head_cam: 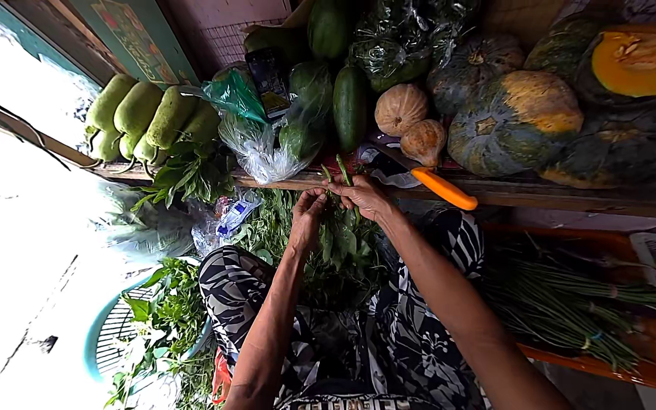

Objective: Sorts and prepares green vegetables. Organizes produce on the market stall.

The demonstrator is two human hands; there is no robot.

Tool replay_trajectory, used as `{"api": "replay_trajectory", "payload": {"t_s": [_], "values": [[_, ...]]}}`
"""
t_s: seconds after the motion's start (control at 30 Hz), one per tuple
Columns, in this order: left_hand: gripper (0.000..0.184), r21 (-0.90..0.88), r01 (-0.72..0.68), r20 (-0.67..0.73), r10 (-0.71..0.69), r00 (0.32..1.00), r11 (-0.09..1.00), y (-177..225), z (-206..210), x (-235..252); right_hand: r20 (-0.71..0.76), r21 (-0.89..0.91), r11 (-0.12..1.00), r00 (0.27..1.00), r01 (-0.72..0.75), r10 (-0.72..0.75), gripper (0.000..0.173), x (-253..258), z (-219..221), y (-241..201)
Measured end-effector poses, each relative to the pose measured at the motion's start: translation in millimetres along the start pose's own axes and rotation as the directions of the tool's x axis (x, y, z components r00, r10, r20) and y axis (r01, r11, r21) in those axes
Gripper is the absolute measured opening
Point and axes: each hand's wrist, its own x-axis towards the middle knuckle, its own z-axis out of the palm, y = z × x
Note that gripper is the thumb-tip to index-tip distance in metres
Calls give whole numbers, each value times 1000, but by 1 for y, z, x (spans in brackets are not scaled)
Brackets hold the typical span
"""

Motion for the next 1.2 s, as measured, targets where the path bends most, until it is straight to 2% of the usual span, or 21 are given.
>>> {"api": "replay_trajectory", "payload": {"t_s": [0.07,0.13,0.2,0.23,0.3,0.47,0.5,0.57,0.63,0.67,0.7,0.73,0.8,0.83,0.87,0.9,0.93,1.0,1.03,1.1,1.2], "values": [[14,146,-12,14,10,1000,989,3,-2,2,-24,-41,999,1000,-20,19,8,-1,0,-2],[16,437,-110,62,92,994,893,7,-7,4,-42,-130,990,998,-58,53,9,-1,-2,-3],[21,709,-311,221,220,950,633,12,-13,6,-48,-194,976,995,-96,88,13,0,-5,0],[22,774,-404,312,261,914,488,14,-15,7,-46,-215,971,994,-108,101,15,1,-6,0],[22,813,-496,416,293,861,304,17,-15,8,-48,-234,965,993,-116,108,16,2,-7,2],[16,822,-537,445,375,813,190,12,-12,8,-25,-264,959,995,-102,99,14,3,-5,3],[15,826,-509,401,384,832,240,9,-10,6,-18,-281,955,996,-94,93,14,3,-5,3],[16,781,-310,186,272,944,542,9,-4,1,-2,-303,950,996,-81,84,14,4,-4,2],[19,558,-88,-47,137,989,825,1,-5,4,14,-319,944,995,-88,97,14,3,-4,1],[20,437,-24,-108,79,991,899,-3,-13,8,19,-318,943,993,-101,113,15,0,-3,2],[21,408,10,-143,53,988,913,-4,-20,11,11,-307,945,993,-111,120,16,-2,-3,1],[24,507,28,-145,53,988,862,-1,-25,13,-11,-286,951,993,-118,120,17,-3,-4,-1],[32,825,33,-83,63,995,565,8,-29,12,-91,-217,968,990,-123,105,20,1,-6,0],[33,909,23,-60,76,995,416,9,-28,8,-128,-186,975,987,-123,100,19,2,-7,3],[29,934,-21,-31,142,989,355,4,-26,6,-151,-155,981,984,-117,94,18,4,-7,4],[24,918,-80,-3,207,978,390,-3,-25,4,-165,-129,985,982,-110,88,18,4,-6,3],[25,859,-145,14,259,966,491,-9,-22,3,-174,-106,989,981,-102,83,17,5,-5,2],[46,642,-193,47,213,976,742,-18,-14,-2,-174,-59,996,983,-73,62,15,4,-3,2],[54,581,-181,85,162,983,793,-21,-10,-4,-165,-36,998,985,-61,54,13,4,-2,3],[54,597,-179,142,117,983,782,-22,-4,-4,-148,-4,999,988,-40,39,11,4,1,5],[32,646,-108,-17,156,988,756,-20,1,-4,-142,20,1000,990,13,-10,10,4,1,9]]}}
